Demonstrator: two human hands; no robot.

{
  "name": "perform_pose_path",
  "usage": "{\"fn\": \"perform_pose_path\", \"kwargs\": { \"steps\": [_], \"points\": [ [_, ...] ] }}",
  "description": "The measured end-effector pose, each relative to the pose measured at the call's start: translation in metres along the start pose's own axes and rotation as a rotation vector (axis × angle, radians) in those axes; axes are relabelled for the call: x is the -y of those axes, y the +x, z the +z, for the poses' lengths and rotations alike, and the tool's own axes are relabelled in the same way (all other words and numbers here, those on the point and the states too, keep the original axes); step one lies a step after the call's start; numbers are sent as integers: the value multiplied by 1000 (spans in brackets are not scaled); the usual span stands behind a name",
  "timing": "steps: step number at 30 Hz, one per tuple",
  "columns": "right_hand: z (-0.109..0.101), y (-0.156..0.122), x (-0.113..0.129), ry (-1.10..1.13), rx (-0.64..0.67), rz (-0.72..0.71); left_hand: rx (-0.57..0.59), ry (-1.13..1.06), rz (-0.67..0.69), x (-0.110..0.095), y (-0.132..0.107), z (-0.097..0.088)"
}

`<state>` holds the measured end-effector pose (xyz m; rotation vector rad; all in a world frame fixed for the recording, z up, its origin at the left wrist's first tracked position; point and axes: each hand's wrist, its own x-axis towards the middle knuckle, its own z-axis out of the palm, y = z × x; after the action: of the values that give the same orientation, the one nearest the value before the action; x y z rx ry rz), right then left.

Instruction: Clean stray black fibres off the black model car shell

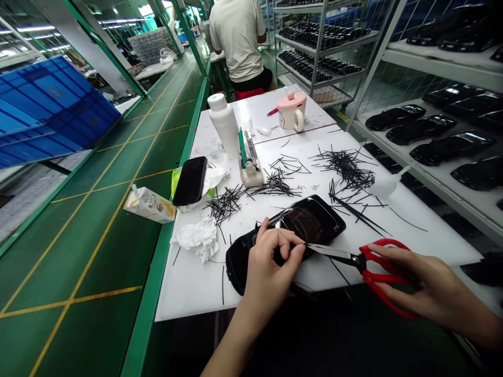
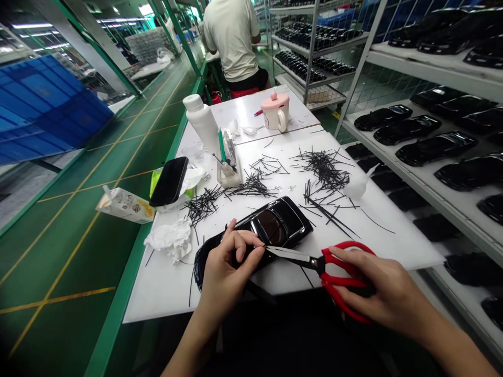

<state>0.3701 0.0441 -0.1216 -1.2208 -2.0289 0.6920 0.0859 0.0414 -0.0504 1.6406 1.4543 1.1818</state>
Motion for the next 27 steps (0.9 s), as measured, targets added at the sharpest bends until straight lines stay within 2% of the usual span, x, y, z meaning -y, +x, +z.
{"fn": "perform_pose_path", "kwargs": {
  "steps": [5, 11, 19, 27],
  "points": [
    [-1, 1, 1, -8, 10, 25, 2, 14, 17, 0, 1, 0],
    [1, -1, -13, -31, 78, -74, 1, 11, 19, 0, 2, 0],
    [3, -1, -2, -16, 64, -12, -1, 8, 13, 1, 2, 0],
    [3, -1, -1, -7, 53, -8, -2, 15, 19, 1, 1, -1]
  ]
}}
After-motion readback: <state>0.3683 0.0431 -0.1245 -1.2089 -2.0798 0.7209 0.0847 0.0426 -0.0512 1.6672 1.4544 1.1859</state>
